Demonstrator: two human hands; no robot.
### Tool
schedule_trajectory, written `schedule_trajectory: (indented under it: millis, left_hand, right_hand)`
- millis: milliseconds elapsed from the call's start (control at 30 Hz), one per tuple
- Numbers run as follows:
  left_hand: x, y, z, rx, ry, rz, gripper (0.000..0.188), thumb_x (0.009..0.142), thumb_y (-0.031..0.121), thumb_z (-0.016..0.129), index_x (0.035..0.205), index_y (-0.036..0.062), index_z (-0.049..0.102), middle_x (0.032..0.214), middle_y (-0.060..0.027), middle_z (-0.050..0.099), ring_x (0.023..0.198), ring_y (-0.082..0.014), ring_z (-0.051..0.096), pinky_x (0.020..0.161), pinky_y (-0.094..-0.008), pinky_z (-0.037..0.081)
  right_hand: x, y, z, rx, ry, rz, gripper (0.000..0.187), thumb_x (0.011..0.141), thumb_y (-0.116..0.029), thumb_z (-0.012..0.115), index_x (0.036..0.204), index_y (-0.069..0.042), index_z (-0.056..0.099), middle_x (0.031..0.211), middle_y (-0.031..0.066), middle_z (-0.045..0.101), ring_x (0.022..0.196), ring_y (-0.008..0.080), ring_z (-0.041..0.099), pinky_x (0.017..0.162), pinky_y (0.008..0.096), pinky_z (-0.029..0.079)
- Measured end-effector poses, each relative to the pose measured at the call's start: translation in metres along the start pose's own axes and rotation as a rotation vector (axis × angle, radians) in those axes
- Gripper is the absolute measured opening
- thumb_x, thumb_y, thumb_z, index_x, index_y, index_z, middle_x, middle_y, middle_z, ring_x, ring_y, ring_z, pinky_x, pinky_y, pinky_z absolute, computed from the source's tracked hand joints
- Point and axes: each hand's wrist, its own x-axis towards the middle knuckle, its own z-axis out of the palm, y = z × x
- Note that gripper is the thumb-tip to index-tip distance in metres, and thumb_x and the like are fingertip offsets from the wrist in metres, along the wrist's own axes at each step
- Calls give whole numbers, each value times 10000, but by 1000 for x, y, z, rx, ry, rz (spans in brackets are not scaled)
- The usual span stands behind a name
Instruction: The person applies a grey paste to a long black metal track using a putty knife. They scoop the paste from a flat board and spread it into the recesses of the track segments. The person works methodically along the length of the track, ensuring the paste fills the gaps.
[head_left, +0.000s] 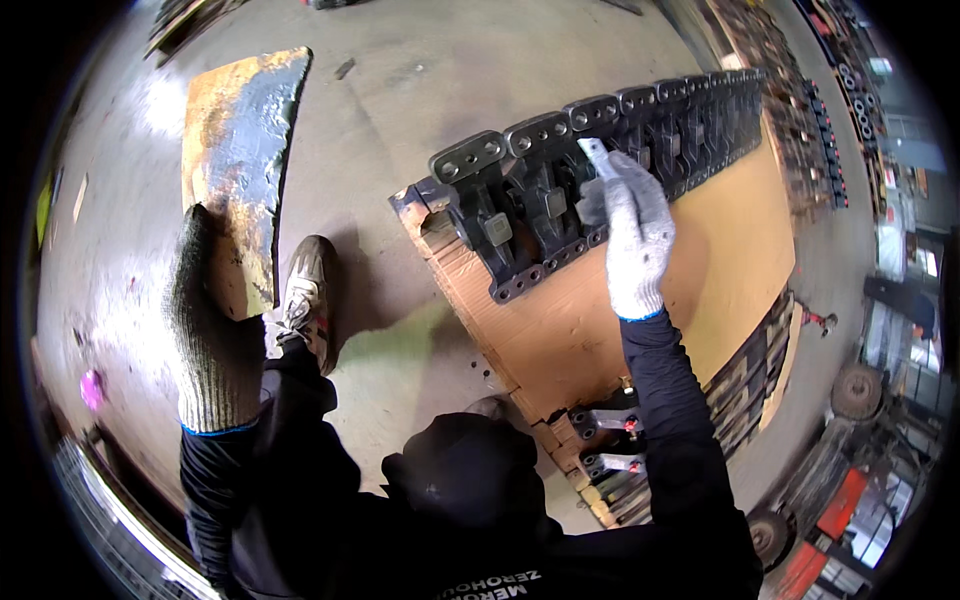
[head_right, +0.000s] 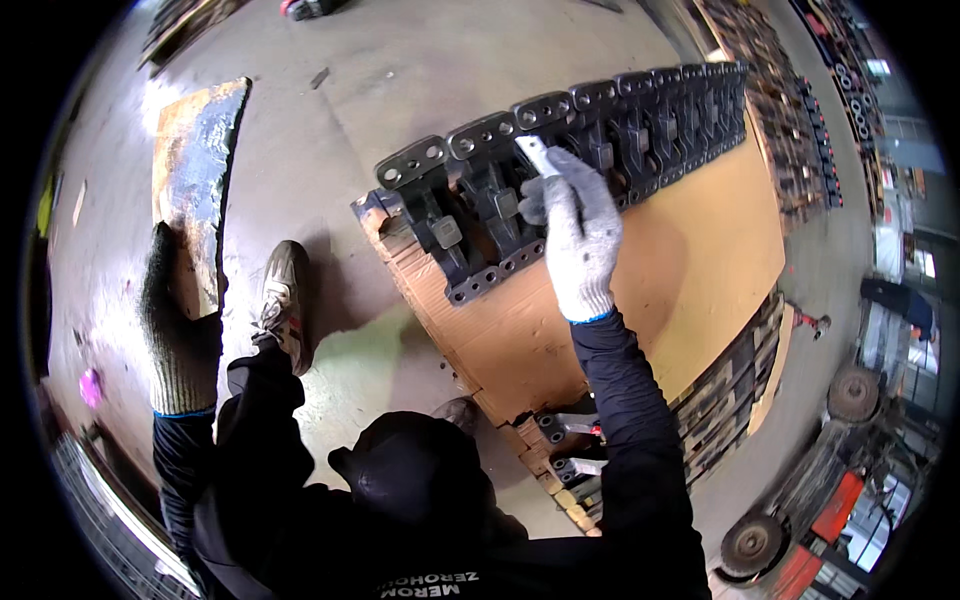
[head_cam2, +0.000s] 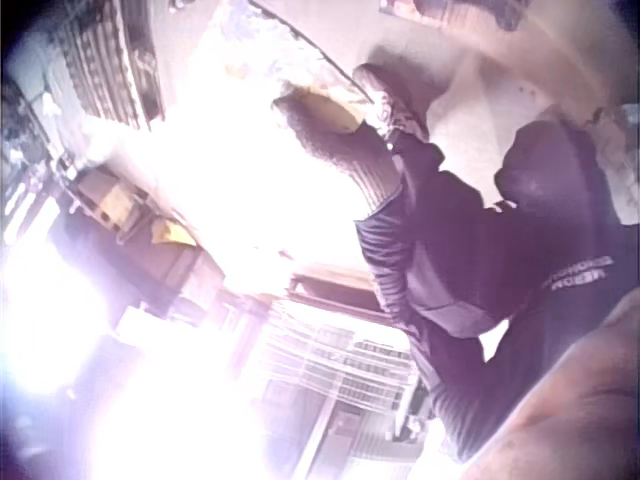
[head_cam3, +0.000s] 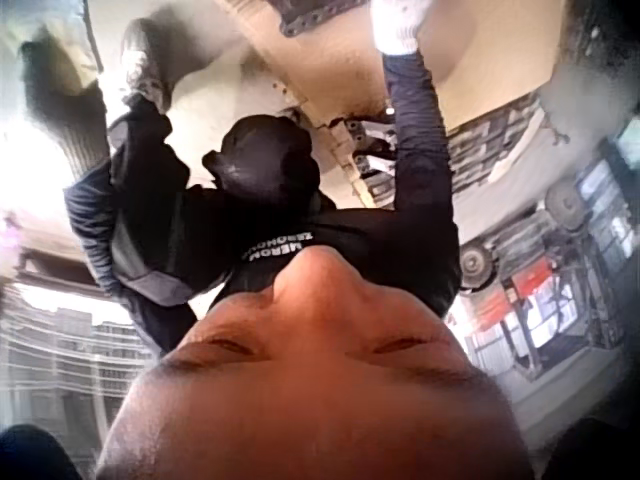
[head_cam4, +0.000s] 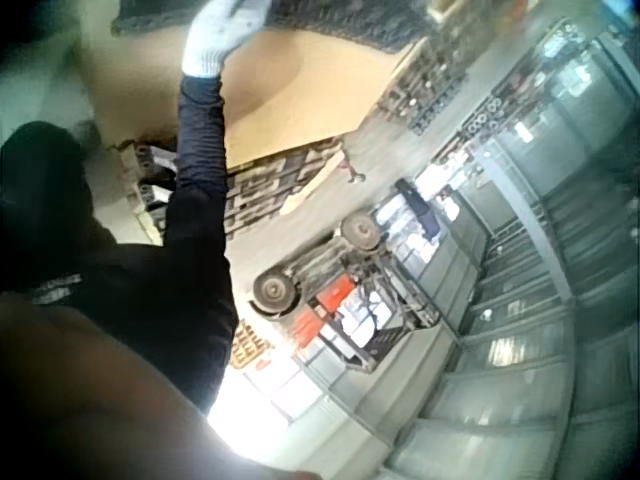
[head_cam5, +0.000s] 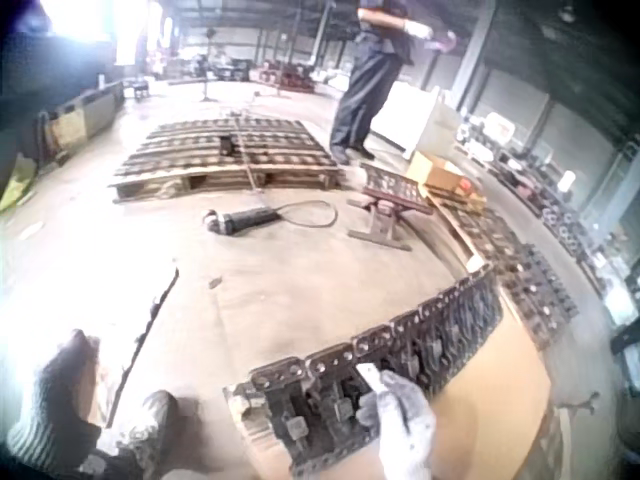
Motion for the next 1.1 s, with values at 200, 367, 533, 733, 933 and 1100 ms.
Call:
schedule_trajectory:
  millis: [200,367,533,733,933,1100]
  left_hand:
    - [-34,27,-47,148,19,-31,534,924,12,618,1443,-9,491,1412,-177,565,1289,-263,552,1085,-357,441]
    - [-26,1,0,-744,42,-489,431,1032,136,538,1434,-16,506,1437,-124,566,1312,-206,540,1137,-343,393]
    - [-35,-13,33,-726,-257,-369,368,1091,215,437,1306,-47,579,1272,-105,627,1231,-157,550,1086,-311,407]
    - [-43,-12,74,-822,-321,-342,311,1053,161,502,1248,-72,569,1144,-152,668,1021,-239,674,891,-315,542]
    - [-42,-11,89,-975,-384,-504,442,1037,252,561,1348,-55,494,1140,-119,669,962,-170,683,851,-292,554]
    - [-44,-15,85,-815,-411,-470,487,1032,281,573,1359,-69,484,1111,-107,668,931,-150,675,823,-286,555]
  right_hand:
    - [9,-43,-7,155,97,-115,241,1035,-92,561,1256,-13,617,951,92,717,750,102,674,683,241,561]
    - [-28,-37,-22,-63,64,-100,237,1039,-75,543,1250,-17,632,980,69,711,783,91,665,718,247,565]
    - [-64,-51,-10,-296,-7,-348,270,955,28,639,1223,-2,656,1041,85,715,871,145,698,812,284,585]
    - [-93,-105,33,-247,-222,-274,299,879,55,718,1175,27,682,1108,148,739,965,205,727,844,302,574]
    - [-100,-108,43,-644,-301,-216,212,919,51,664,1127,60,709,971,119,742,868,158,713,782,277,578]
    - [-96,-112,53,-600,-290,5,189,900,-33,720,1075,38,725,952,158,757,837,200,749,728,297,576]
